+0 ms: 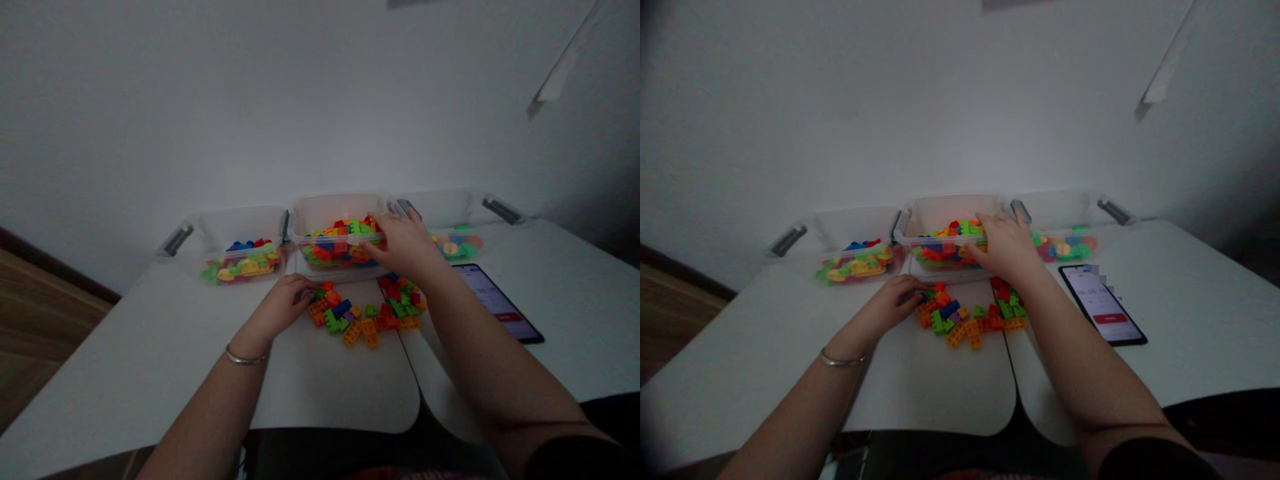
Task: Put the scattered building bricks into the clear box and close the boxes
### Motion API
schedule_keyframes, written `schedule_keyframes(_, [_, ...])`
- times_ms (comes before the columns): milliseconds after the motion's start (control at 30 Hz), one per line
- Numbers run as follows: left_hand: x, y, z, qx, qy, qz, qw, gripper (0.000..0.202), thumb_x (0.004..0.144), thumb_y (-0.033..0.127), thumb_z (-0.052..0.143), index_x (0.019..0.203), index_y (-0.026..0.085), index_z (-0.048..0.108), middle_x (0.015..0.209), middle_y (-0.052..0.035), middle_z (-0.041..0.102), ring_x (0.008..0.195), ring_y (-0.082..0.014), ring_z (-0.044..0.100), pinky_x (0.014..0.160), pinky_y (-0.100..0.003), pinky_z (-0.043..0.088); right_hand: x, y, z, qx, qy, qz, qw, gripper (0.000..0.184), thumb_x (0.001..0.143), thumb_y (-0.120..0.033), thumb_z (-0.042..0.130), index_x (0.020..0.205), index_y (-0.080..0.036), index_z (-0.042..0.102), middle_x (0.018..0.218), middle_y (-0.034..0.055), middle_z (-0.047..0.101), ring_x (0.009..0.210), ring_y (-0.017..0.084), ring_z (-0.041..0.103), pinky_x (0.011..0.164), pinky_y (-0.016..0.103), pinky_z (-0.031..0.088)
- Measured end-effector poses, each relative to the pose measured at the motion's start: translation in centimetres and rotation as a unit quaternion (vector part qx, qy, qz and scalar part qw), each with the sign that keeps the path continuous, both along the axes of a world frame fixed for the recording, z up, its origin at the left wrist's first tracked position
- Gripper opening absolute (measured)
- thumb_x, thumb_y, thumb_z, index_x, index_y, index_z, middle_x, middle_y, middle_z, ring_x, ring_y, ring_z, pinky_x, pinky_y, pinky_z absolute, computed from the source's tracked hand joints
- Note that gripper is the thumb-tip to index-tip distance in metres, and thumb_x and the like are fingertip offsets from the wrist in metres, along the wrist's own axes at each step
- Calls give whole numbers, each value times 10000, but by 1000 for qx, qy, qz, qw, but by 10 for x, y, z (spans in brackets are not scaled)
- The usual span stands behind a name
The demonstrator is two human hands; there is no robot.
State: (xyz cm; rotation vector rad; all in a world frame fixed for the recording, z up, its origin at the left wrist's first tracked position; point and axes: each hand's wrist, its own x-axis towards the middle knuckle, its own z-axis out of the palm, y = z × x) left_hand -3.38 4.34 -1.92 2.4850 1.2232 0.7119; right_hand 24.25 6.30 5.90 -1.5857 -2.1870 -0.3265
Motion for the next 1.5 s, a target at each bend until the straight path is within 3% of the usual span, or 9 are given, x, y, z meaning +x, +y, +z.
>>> schedule_keyframes(300, [-3, 1, -1, 0, 7, -6, 1000, 224, 889, 134, 579, 1050, 180, 728, 974, -89, 718, 956, -232, 657, 899, -408, 531, 5, 1, 0, 48, 63, 46, 996, 592, 894, -386, 579, 1423, -131, 510, 1430, 175, 586, 1316, 347, 532, 1177, 608, 251])
schedule_keyframes(533, [-1, -1, 3, -4, 6, -7, 1000, 263, 886, 121, 585, 1099, 180, 728, 1003, -91, 721, 981, -230, 652, 923, -406, 525, -8, -23, 19, 118, 165, 177, 963, 457, 905, -313, 570, 1333, -152, 580, 1331, 159, 646, 1247, 293, 567, 1080, 474, 411])
schedule_keyframes(700, [1, 0, 5, -4, 17, -13, 1000, 307, 896, 141, 583, 1164, 186, 725, 1035, -104, 735, 992, -245, 659, 919, -429, 529, -21, -31, 18, 19, 134, 250, 959, 247, 936, -246, 550, 1131, -208, 699, 1162, 86, 731, 1116, 242, 625, 1013, 413, 439])
schedule_keyframes(800, [0, 0, 5, 1, 11, -14, 1000, 326, 892, 132, 580, 1170, 210, 730, 1035, -92, 740, 988, -238, 665, 916, -418, 533, -31, -26, 7, -45, 102, 266, 957, 201, 938, -205, 553, 1010, -212, 741, 1041, 61, 758, 1025, 210, 650, 941, 360, 461])
schedule_keyframes(933, [0, 2, 3, 8, -1, -12, 1000, 288, 887, 118, 582, 1106, 203, 748, 1010, -87, 746, 976, -230, 673, 909, -405, 541, -42, -20, -12, -120, 18, 261, 958, 232, 932, -174, 552, 1043, -210, 753, 1032, 58, 764, 976, 209, 672, 856, 318, 476])
schedule_keyframes(1200, [2, 3, -1, 21, -14, -19, 999, 239, 886, 121, 594, 1061, 181, 745, 988, -96, 748, 990, -233, 678, 927, -413, 546, -49, -24, -24, -155, -94, 279, 943, 364, 920, -89, 486, 1159, -204, 736, 1091, 60, 762, 1032, 236, 651, 880, 305, 469])
schedule_keyframes(1333, [2, 3, 3, 9, -11, -21, 1000, 241, 886, 131, 596, 1064, 192, 746, 1018, -97, 742, 1001, -231, 674, 929, -411, 549, -49, -23, -25, -191, -83, 260, 943, 381, 907, -82, 487, 1142, -231, 747, 1092, 53, 771, 999, 232, 676, 879, 302, 481])
schedule_keyframes(1500, [2, 4, 2, 6, -7, -19, 1000, 241, 877, 124, 592, 1038, 188, 759, 1010, -101, 740, 984, -232, 674, 917, -406, 552, -46, -21, -21, -211, -95, 199, 952, 324, 902, -88, 501, 1077, -181, 758, 1040, 106, 776, 961, 251, 715, 825, 315, 508])
